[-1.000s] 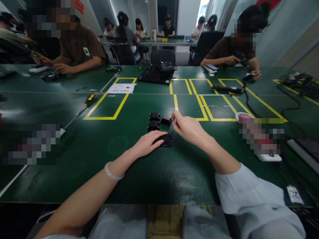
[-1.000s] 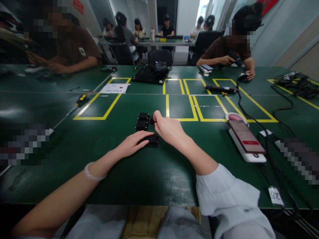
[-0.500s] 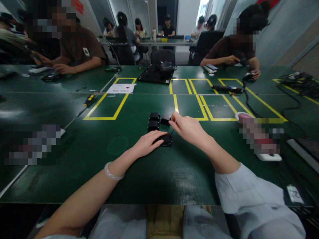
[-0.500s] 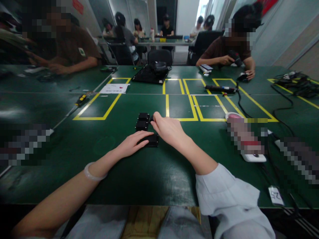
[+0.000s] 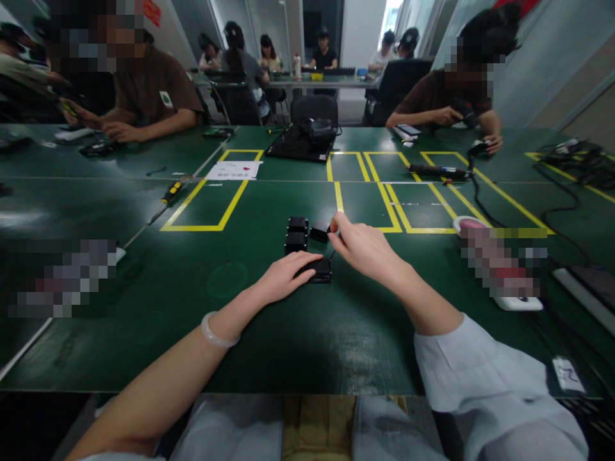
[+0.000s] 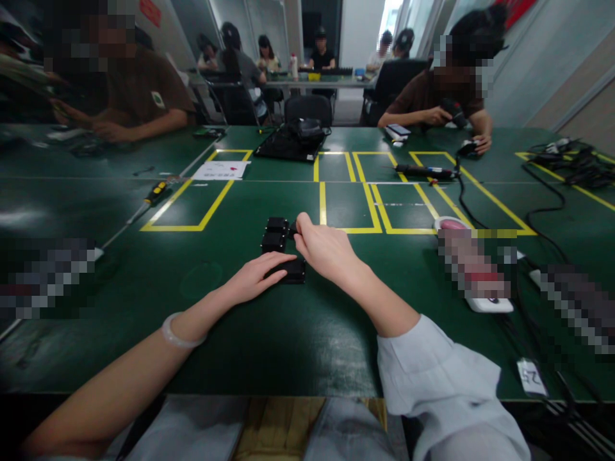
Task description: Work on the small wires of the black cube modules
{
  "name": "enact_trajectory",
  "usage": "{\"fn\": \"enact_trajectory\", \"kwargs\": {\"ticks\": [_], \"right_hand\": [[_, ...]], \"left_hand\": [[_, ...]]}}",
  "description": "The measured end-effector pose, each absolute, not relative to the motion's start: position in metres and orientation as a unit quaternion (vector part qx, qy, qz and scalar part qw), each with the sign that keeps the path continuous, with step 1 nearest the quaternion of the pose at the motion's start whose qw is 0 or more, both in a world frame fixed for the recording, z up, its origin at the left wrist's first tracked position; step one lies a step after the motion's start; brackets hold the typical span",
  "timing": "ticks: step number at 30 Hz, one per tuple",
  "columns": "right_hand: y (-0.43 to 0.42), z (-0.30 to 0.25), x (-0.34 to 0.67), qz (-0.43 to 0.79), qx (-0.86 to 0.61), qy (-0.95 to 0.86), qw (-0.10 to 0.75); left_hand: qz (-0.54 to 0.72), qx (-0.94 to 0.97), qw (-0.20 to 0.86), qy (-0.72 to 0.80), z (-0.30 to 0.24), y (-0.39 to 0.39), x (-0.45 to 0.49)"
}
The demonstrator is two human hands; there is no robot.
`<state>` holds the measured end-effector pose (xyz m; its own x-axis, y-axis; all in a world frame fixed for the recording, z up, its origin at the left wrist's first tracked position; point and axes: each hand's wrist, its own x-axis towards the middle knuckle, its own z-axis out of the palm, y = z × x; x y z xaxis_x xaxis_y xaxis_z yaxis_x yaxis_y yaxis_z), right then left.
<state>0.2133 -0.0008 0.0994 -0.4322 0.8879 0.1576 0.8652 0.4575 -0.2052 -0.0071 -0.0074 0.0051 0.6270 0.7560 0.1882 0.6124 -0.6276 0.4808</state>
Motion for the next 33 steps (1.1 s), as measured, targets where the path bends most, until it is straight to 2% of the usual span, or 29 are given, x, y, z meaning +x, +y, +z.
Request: {"fn": "enact_trajectory", "kwargs": {"ticks": [33], "right_hand": [[-0.001,0.0998,0.2144,0.047,-0.511,-0.851,0.115]], "left_hand": [[0.188,0.882,0.186,0.389,0.0063,-0.0076,-0.0068]]}}
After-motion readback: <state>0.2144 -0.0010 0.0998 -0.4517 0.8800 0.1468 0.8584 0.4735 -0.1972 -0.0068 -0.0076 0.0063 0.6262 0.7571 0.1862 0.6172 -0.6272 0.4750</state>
